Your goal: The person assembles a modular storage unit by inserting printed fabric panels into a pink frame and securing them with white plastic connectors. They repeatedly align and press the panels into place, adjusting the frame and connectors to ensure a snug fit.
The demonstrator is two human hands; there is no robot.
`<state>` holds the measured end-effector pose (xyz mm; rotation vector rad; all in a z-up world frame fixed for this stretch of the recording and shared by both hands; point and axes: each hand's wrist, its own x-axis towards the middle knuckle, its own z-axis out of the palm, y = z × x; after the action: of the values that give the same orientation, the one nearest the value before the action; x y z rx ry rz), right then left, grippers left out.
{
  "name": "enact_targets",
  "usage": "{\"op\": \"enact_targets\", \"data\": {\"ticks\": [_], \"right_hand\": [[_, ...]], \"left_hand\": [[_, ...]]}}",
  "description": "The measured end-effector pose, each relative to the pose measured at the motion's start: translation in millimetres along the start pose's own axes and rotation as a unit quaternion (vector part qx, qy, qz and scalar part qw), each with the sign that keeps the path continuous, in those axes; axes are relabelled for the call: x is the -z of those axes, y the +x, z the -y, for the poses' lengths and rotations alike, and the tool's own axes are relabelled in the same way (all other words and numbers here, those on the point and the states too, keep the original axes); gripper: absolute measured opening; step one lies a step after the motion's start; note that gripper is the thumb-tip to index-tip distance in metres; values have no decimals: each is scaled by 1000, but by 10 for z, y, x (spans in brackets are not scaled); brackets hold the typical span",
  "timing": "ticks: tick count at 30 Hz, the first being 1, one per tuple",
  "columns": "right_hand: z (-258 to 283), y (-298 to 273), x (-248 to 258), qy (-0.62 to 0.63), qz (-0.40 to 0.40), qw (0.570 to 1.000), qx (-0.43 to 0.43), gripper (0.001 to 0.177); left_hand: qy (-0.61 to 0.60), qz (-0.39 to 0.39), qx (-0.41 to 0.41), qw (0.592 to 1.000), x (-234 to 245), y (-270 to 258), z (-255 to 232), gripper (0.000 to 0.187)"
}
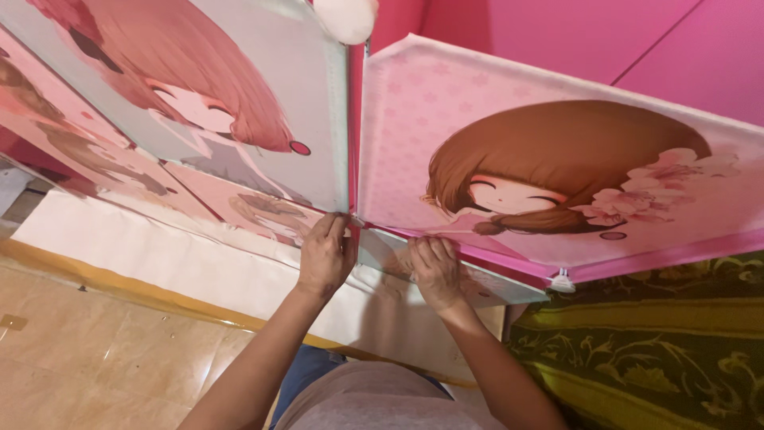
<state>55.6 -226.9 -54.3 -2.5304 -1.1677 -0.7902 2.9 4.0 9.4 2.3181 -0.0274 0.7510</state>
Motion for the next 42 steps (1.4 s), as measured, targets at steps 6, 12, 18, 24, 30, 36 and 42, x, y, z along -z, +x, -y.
{"op": "enact_targets", "data": {"ticks": [6,12,18,24,30,36,42], "right_hand": [[-70,3,49,-5,-2,999,32,39],[-120,-84,201,-4,0,999,37,44],[-236,-464,490,-39,-1,998,-55,56],[-406,-803,734,-52,-45,986,-155,34],[-459,-826,691,-31,-36,986,-160,35],[-474,-895,573,-66,-65,985,-147,39],[-459,-881,646,-46,-138,977,-157,32]], "left_hand": [[26,29,-14,999,-12,-8,66,29],[21,32,-51,998,-48,-215,104,50],[6,52,-84,995,-25,-379,-26,51],[119,60,-241,961,-149,-178,-97,49],[138,83,-267,950,-286,-39,-105,43],[142,67,-279,947,-353,-58,-66,34],[159,99,-282,941,-368,-14,-59,28]]}}
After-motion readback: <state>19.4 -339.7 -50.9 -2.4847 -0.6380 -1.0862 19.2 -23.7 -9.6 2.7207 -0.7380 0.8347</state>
